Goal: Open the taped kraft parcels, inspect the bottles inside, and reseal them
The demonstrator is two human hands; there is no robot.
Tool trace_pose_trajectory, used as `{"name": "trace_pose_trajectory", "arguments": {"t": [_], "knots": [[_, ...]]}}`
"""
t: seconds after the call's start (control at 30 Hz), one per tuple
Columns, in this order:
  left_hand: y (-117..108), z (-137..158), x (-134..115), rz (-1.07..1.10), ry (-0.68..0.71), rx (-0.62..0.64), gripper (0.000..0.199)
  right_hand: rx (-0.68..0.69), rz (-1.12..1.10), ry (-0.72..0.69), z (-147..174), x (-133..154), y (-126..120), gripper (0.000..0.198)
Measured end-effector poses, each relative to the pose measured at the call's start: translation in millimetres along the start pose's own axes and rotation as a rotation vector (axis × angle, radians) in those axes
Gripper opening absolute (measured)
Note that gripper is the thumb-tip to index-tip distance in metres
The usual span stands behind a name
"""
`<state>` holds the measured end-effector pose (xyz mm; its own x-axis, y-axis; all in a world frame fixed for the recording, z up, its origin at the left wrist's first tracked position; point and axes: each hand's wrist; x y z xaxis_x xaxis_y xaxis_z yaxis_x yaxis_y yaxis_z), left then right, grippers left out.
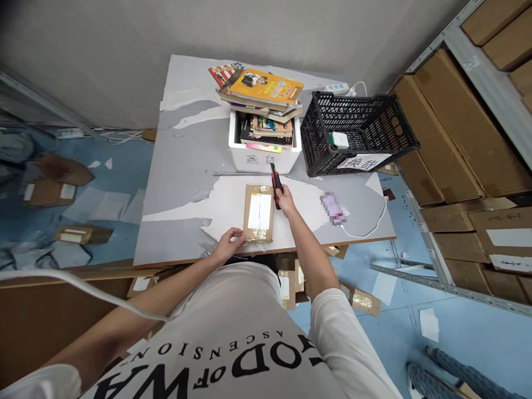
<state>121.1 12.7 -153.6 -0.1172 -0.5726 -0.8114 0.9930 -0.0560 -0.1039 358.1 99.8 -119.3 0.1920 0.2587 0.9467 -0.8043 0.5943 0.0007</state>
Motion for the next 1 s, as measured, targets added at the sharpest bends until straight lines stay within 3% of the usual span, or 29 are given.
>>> {"name": "trace_pose_trajectory", "arguments": {"t": [0.2, 0.37, 0.53, 0.6, 0.73, 0.8, 0.9, 1.0], "knots": [[-10, -15, -3, -0.204, 0.123, 0.016, 0.039, -0.068, 0.017, -0.039, 27, -13, -13, 0.029], [-18, -34, -5, -0.291, 0.157, 0.052, 0.047, -0.217, 0.016, -0.041, 76, -36, -44, 0.032], [-16, -70, -29, -0.321, 0.225, 0.077, 0.085, -0.24, -0.122, 0.189, 136, -59, -70, 0.037], [-9, -93, -49, -0.337, 0.314, 0.057, 0.088, -0.26, -0.225, 0.279, 155, -64, -72, 0.039], [15, -140, -89, -0.249, 0.478, 0.014, 0.063, -0.233, -0.348, 0.383, 176, -69, -64, 0.039], [27, -155, -100, -0.229, 0.466, 0.079, 0.05, -0.213, -0.376, 0.429, 181, -70, -57, 0.04], [38, -163, -104, -0.238, 0.406, 0.138, 0.039, -0.218, -0.414, 0.448, 182, -72, -46, 0.043], [38, -159, -102, -0.257, 0.422, 0.077, 0.033, -0.229, -0.411, 0.408, 178, -72, -43, 0.043]]}}
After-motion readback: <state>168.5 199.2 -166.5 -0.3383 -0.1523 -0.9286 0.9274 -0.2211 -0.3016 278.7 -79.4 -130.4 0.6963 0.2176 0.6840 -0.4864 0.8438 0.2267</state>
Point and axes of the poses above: each hand's wrist, its own z-axis away from the middle knuckle, its own y-axis out of the palm, x = y × z, and after that the axes turned 15 degrees about -x, right-handed
